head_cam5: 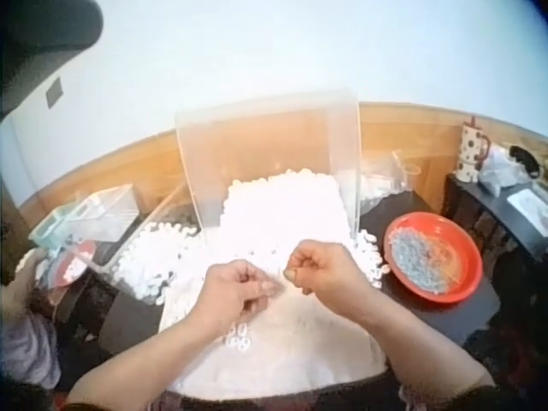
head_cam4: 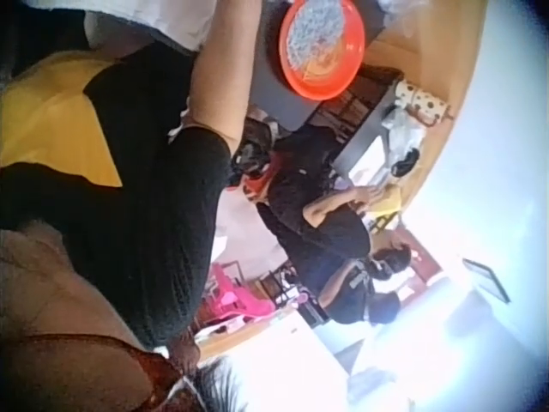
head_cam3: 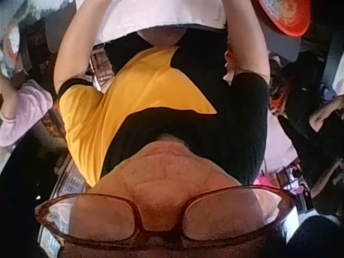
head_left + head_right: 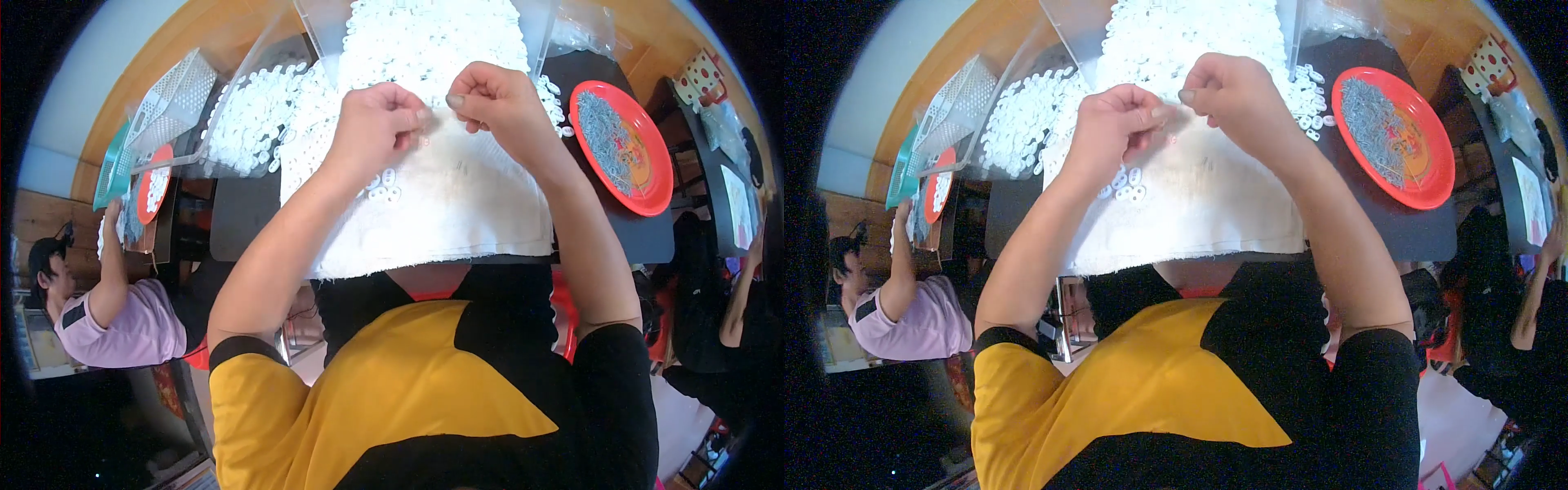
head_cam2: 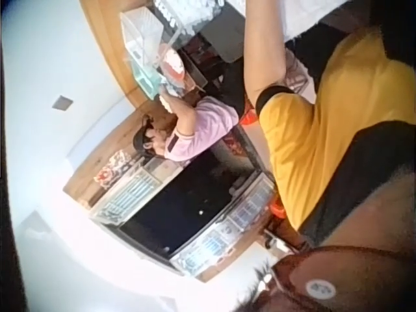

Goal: Sorting small white plastic components on a workstation.

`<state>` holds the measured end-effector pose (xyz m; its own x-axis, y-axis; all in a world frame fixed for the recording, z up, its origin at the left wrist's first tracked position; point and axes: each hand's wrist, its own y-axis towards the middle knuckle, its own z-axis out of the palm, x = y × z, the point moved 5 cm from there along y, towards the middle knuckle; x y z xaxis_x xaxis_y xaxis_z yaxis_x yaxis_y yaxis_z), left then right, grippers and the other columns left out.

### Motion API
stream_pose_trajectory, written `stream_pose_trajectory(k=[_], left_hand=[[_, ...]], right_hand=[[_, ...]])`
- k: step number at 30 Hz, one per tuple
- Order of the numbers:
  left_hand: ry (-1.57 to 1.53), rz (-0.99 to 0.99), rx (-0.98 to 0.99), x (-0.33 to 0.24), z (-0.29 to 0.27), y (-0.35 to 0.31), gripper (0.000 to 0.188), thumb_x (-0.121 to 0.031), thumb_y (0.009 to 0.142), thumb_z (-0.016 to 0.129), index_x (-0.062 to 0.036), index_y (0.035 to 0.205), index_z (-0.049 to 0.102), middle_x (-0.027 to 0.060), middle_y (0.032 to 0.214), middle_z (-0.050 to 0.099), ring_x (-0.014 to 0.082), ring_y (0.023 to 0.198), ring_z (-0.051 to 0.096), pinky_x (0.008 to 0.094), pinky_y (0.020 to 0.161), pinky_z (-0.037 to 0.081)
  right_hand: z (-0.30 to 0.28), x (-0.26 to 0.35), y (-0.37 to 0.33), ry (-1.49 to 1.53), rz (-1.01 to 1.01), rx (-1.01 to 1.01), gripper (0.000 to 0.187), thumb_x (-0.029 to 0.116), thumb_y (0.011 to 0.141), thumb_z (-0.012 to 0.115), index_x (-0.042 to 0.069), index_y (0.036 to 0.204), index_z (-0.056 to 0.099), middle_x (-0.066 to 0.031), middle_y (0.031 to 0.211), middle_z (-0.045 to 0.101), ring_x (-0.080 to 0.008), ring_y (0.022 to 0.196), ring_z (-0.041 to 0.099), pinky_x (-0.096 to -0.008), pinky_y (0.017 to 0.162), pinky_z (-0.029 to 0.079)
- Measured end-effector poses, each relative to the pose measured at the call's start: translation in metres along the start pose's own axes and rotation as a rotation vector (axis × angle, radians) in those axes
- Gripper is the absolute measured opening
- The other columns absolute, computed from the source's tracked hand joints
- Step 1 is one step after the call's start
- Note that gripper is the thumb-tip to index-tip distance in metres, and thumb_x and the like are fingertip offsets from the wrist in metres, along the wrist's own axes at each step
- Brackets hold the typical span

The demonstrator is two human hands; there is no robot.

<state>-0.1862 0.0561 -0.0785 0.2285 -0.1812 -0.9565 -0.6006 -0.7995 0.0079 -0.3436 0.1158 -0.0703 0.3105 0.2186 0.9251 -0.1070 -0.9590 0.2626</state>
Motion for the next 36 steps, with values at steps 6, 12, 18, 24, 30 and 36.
stream_pose_trajectory(k=[6, 12, 18, 24, 30, 36], left_hand=[[-0.585, -0.108, -0.071, 0.001, 0.008, 0.001, 0.008, -0.004, 0.088, 0.065, 0.0036, 0.088, 0.063, 0.0075, 0.07, 0.062, 0.0091, 0.049, 0.051, 0.0205, 0.041, 0.037], [-0.764, -0.113, -0.014, 0.008, 0.012, -0.001, 0.01, -0.002, 0.089, 0.061, 0.0071, 0.094, 0.062, 0.0119, 0.077, 0.064, 0.0131, 0.055, 0.056, 0.0228, 0.043, 0.042], [-0.798, -0.092, 0.0, 0.016, 0.009, 0.005, 0.011, -0.001, 0.088, 0.061, 0.0076, 0.095, 0.062, 0.0139, 0.079, 0.065, 0.0159, 0.06, 0.061, 0.024, 0.044, 0.045], [-0.755, -0.055, -0.126, 0.014, 0.002, 0.004, 0.011, 0.0, 0.087, 0.062, 0.0065, 0.096, 0.061, 0.0139, 0.079, 0.065, 0.0161, 0.059, 0.061, 0.0243, 0.045, 0.046], [-0.607, 0.026, -0.167, 0.003, 0.005, -0.003, 0.008, 0.001, 0.088, 0.061, 0.0056, 0.094, 0.061, 0.0133, 0.078, 0.065, 0.014, 0.059, 0.061, 0.0232, 0.044, 0.045], [-0.561, 0.051, -0.169, 0.004, 0.006, -0.003, 0.009, 0.0, 0.088, 0.062, 0.0046, 0.096, 0.061, 0.0119, 0.078, 0.067, 0.0135, 0.058, 0.061, 0.0217, 0.045, 0.044]], right_hand=[[0.015, 0.002, -0.006, 0.296, 0.091, -0.051, 0.008, 0.012, 0.089, 0.061, 0.004, 0.089, 0.061, 0.0004, 0.073, 0.062, -0.0063, 0.063, 0.055, -0.0197, 0.057, 0.037], [0.019, 0.0, -0.004, 0.344, 0.066, -0.04, 0.008, 0.012, 0.09, 0.061, 0.004, 0.09, 0.06, 0.0001, 0.074, 0.063, -0.006, 0.065, 0.055, -0.0197, 0.059, 0.038], [0.02, -0.004, -0.002, 0.314, 0.085, -0.046, 0.01, 0.014, 0.091, 0.06, 0.005, 0.09, 0.061, 0.0004, 0.075, 0.063, -0.0062, 0.066, 0.055, -0.0196, 0.059, 0.038], [0.015, -0.006, 0.001, 0.195, 0.045, -0.039, 0.01, 0.015, 0.092, 0.058, 0.005, 0.091, 0.062, 0.0011, 0.074, 0.06, -0.0061, 0.066, 0.053, -0.0195, 0.06, 0.037], [0.017, -0.004, -0.001, 0.022, -0.037, -0.018, 0.011, 0.012, 0.094, 0.055, 0.002, 0.09, 0.059, 0.0017, 0.073, 0.055, -0.0065, 0.067, 0.048, -0.021, 0.062, 0.038], [0.019, -0.001, 0.0, -0.023, -0.072, -0.026, 0.011, 0.009, 0.094, 0.054, 0.001, 0.089, 0.058, 0.0014, 0.073, 0.053, -0.0067, 0.067, 0.046, -0.0218, 0.062, 0.039]])
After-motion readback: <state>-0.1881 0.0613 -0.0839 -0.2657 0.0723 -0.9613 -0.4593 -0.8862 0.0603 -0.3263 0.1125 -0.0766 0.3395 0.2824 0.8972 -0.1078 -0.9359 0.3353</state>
